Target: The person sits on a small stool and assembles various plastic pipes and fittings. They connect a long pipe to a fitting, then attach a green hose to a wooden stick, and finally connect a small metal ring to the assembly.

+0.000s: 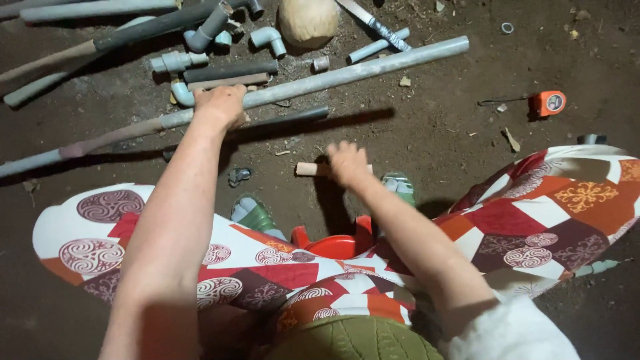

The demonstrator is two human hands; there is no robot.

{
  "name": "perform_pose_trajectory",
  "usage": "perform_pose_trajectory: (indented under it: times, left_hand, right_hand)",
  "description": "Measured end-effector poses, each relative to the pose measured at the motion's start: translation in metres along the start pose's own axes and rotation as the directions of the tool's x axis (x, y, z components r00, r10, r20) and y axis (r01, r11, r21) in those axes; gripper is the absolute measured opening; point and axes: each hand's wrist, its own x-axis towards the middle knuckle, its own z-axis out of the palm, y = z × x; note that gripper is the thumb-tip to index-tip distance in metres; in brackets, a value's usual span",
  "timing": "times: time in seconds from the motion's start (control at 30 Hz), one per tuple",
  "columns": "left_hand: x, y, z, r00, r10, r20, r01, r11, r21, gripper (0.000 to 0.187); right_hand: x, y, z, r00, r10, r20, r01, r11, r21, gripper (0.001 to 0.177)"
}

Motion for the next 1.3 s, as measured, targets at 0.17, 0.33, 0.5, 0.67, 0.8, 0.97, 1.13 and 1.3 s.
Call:
perform_pose_trajectory:
  times: [0.17, 0.33, 0.5, 0.67, 0.8, 0.97, 1.13, 1.3]
  left_hand:
    - [-0.005, 0.003, -0.007, 1.000, 0.007, -0.017, -0.008, 0.999, -0.045, 0.045]
    - [-0.002, 0.001, -0.009, 1.000, -0.008, -0.011, 0.008, 0.999, -0.046, 0.046]
    - [0.009, -0.004, 0.000, 1.000, 0.006, 0.002, -0.006, 0.999, -0.043, 0.046]
    - [0.020, -0.009, 0.012, 1.000, -0.022, -0.014, 0.021, 0.998, -0.052, 0.043]
    - [0.004, -0.004, -0.002, 1.000, -0.022, 0.000, 0.022, 0.997, -0.069, 0.046]
    - [0.003, -0.008, 0.001, 0.996, -0.022, -0.092, 0.022, 1.000, -0.009, 0.028]
    - [-0.003, -0.004, 0.000, 0.994, -0.036, -0.103, 0.044, 0.996, 0.074, 0.037]
    - [0.007, -0.009, 0.011, 0.987, -0.059, -0.148, 0.078, 0.989, 0.126, 0.040]
  right_hand:
    - [-0.025, -0.016, -0.006, 0.983, -0.182, -0.005, 0.176, 0.953, -0.246, 0.022]
    - [-0.006, 0.005, -0.038, 0.998, -0.061, 0.014, 0.058, 0.991, 0.119, 0.029]
    - [0.000, 0.075, -0.110, 0.857, 0.513, -0.037, -0.268, 0.506, 0.820, 0.038]
    - [0.016, 0.180, -0.159, 0.573, 0.811, 0.121, 0.336, -0.367, 0.867, 0.021]
    - [0.001, 0.199, -0.237, 0.611, 0.788, 0.074, 0.370, -0.367, 0.853, 0.021]
    - [-0.069, 0.172, -0.325, 0.864, 0.495, -0.094, 0.014, 0.163, 0.987, 0.013]
    - [-0.065, 0.174, -0.311, 0.813, 0.556, -0.172, 0.019, 0.270, 0.963, 0.014]
    - [-0.077, 0.139, -0.338, 0.821, 0.460, -0.339, 0.263, 0.224, 0.939, 0.015]
